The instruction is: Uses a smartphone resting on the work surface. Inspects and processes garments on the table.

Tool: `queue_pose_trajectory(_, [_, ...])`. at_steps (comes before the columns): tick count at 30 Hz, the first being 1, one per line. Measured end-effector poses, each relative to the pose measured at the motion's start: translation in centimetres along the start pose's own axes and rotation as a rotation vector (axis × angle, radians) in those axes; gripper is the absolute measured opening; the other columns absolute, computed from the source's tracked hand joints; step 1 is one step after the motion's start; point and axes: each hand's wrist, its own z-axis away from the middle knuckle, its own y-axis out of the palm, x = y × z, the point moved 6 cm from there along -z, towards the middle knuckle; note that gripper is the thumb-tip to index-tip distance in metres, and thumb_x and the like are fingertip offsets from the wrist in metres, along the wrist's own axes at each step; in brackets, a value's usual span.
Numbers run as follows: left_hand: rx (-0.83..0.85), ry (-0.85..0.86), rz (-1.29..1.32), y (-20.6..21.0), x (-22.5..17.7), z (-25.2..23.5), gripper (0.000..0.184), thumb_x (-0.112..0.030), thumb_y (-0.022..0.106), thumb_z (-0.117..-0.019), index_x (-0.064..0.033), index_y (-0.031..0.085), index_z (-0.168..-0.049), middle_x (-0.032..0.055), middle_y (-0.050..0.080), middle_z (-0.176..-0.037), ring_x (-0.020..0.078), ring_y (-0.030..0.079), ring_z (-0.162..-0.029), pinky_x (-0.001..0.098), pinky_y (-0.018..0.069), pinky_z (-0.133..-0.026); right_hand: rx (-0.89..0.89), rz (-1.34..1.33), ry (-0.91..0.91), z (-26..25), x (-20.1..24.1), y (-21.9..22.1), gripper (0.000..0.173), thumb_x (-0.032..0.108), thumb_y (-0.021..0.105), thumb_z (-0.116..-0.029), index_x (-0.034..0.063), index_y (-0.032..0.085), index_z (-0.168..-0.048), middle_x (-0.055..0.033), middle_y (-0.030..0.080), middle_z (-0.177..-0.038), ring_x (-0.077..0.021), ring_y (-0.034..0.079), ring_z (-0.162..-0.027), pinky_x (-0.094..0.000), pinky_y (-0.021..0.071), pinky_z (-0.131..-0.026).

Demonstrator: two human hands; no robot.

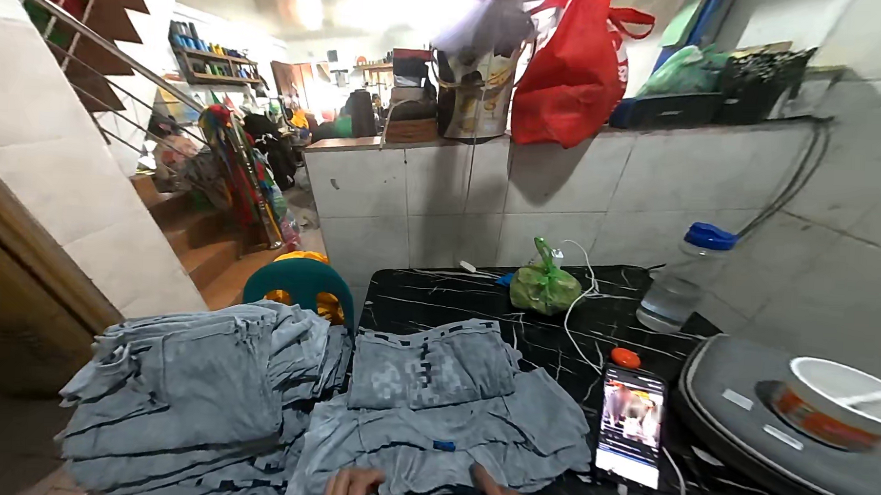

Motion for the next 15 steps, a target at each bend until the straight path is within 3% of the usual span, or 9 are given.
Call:
queue_pose_trajectory(3, [-0.108,0.009,-0.108,0.3,-0.3,-1.6,0.020,-0.020,0.071,-0.0889,-0.0117,0.079,-0.105,0.0167,0.068,-0.110,0.0332,0.064,-0.102,0.0470,0.0539,-0.090,0.042,-0.049,0.200,-0.4,-2.3,-1.9,0.038,0.014,0.067,-0.0890,0.0071,0.072,-0.126,-0.0206,0.075,-0.086,-0.0447,0.073,-0.078,-0.0661,0.0543,-0.069])
queue_pose_trajectory(6, [-0.148,0.007,-0.125,-1.0,-0.3,-3.9,0.025,-0.010,0.058,-0.0945,-0.0086,0.078,-0.110,0.0138,0.070,-0.121,0.0375,0.063,-0.116,0.0566,0.0490,-0.097,-0.132,-0.358,0.247,-1.3,-3.4,-3.9,0.037,0.011,0.071,-0.0879,-0.0014,0.068,-0.123,-0.0189,0.075,-0.087,-0.0400,0.073,-0.078,-0.0632,0.0562,-0.073])
queue_pose_trajectory(8, [-0.129,-0.027,-0.149,-1.3,0.0,-5.9,0.030,-0.009,0.051,-0.0961,-0.0091,0.076,-0.114,0.0114,0.070,-0.126,0.0381,0.060,-0.121,0.0603,0.0456,-0.098,-0.255,-0.450,0.209,-2.6,-3.6,-3.9,0.044,0.014,0.074,-0.0905,0.0014,0.061,-0.131,-0.0119,0.077,-0.100,-0.0310,0.075,-0.088,-0.0565,0.0601,-0.079])
queue_pose_trajectory(10, [-0.074,-0.080,-0.229,-0.3,1.4,-7.4,0.031,-0.015,0.051,-0.1008,-0.0084,0.072,-0.122,0.0141,0.069,-0.125,0.0395,0.062,-0.119,0.0624,0.0464,-0.098,-0.316,-0.366,0.191,-4.1,-4.5,-2.8,0.054,0.015,0.076,-0.0883,0.0064,0.059,-0.139,-0.0099,0.074,-0.117,-0.0287,0.074,-0.097,-0.0545,0.0611,-0.081])
queue_pose_trajectory(12, [-0.009,-0.140,-0.289,1.1,3.7,-8.4,0.035,-0.032,0.053,-0.1040,-0.0109,0.067,-0.128,0.0161,0.067,-0.123,0.0398,0.063,-0.115,0.0624,0.0473,-0.095,-0.362,-0.273,0.219,-5.0,-6.3,-1.2,0.054,0.017,0.078,-0.0845,0.0091,0.065,-0.136,-0.0173,0.066,-0.126,-0.0325,0.073,-0.087,-0.0544,0.0607,-0.069])
queue_pose_trajectory(14, [-0.004,-0.177,-0.313,1.3,5.0,-8.5,0.046,-0.046,0.054,-0.1028,-0.0077,0.068,-0.125,0.0190,0.068,-0.117,0.0408,0.064,-0.111,0.0621,0.0480,-0.094,-0.355,-0.232,0.279,-5.1,-8.2,-0.3,0.050,0.038,0.076,-0.0908,0.0113,0.070,-0.132,-0.0214,0.062,-0.132,-0.0333,0.072,-0.077,-0.0534,0.0607,-0.063])
queue_pose_trajectory(15, [0.002,-0.184,-0.324,1.2,5.3,-8.4,0.052,-0.052,0.054,-0.1019,-0.0060,0.070,-0.122,0.0189,0.070,-0.113,0.0407,0.065,-0.109,0.0617,0.0478,-0.095,-0.330,-0.243,0.299,-5.0,-8.9,-0.3,0.051,0.045,0.075,-0.0914,0.0118,0.072,-0.130,-0.0202,0.062,-0.132,-0.0329,0.072,-0.079,-0.0531,0.0608,-0.065])
